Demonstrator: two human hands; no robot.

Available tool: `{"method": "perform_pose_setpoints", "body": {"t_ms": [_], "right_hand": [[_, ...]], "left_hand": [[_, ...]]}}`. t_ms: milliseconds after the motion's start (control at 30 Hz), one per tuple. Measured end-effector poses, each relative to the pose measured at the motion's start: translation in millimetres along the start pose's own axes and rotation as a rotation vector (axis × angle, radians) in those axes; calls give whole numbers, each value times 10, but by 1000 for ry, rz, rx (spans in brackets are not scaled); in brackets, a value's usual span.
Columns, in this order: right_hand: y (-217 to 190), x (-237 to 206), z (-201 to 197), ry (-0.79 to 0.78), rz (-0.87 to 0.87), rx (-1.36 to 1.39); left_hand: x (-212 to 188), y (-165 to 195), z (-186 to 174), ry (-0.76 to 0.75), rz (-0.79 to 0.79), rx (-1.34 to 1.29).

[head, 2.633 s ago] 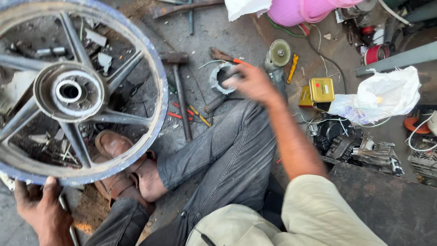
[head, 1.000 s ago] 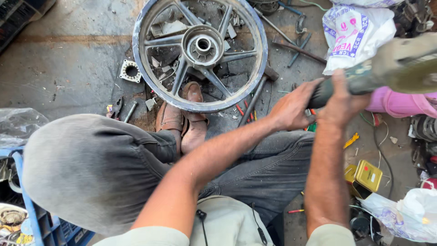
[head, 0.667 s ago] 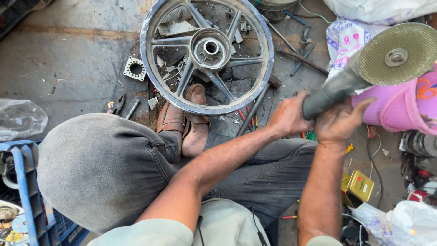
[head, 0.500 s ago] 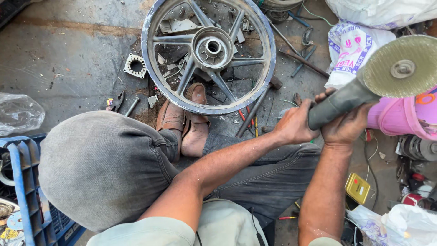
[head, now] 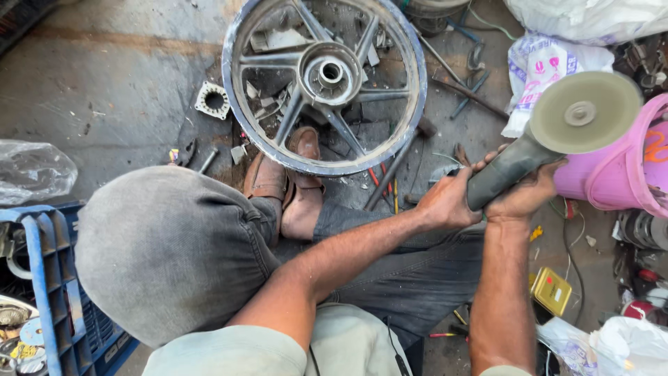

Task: The person uses an angle grinder to smooth the surface of a metal wheel rim while sitting on the floor. They rotate the wheel to access different sections and continue grinding along the rim and spokes.

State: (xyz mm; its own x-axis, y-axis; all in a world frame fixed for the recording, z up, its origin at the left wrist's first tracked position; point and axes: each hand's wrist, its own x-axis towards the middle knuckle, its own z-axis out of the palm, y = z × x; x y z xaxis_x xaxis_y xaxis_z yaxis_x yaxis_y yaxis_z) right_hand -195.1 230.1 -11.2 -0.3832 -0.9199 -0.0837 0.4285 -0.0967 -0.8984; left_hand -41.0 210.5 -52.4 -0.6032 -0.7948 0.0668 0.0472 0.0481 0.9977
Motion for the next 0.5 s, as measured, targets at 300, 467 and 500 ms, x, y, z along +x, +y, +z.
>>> {"method": "perform_pose_setpoints", "body": {"t_ms": [300, 467, 500], "right_hand": [[-52, -79, 247, -112, -18, -277], [-125, 31, 224, 46, -50, -403], [-186, 78, 190, 59, -38, -430]], "left_hand": [[58, -92, 39, -2, 32, -106], [354, 4, -345, -626, 106, 497], [402, 22, -510, -794, 49, 620]]}}
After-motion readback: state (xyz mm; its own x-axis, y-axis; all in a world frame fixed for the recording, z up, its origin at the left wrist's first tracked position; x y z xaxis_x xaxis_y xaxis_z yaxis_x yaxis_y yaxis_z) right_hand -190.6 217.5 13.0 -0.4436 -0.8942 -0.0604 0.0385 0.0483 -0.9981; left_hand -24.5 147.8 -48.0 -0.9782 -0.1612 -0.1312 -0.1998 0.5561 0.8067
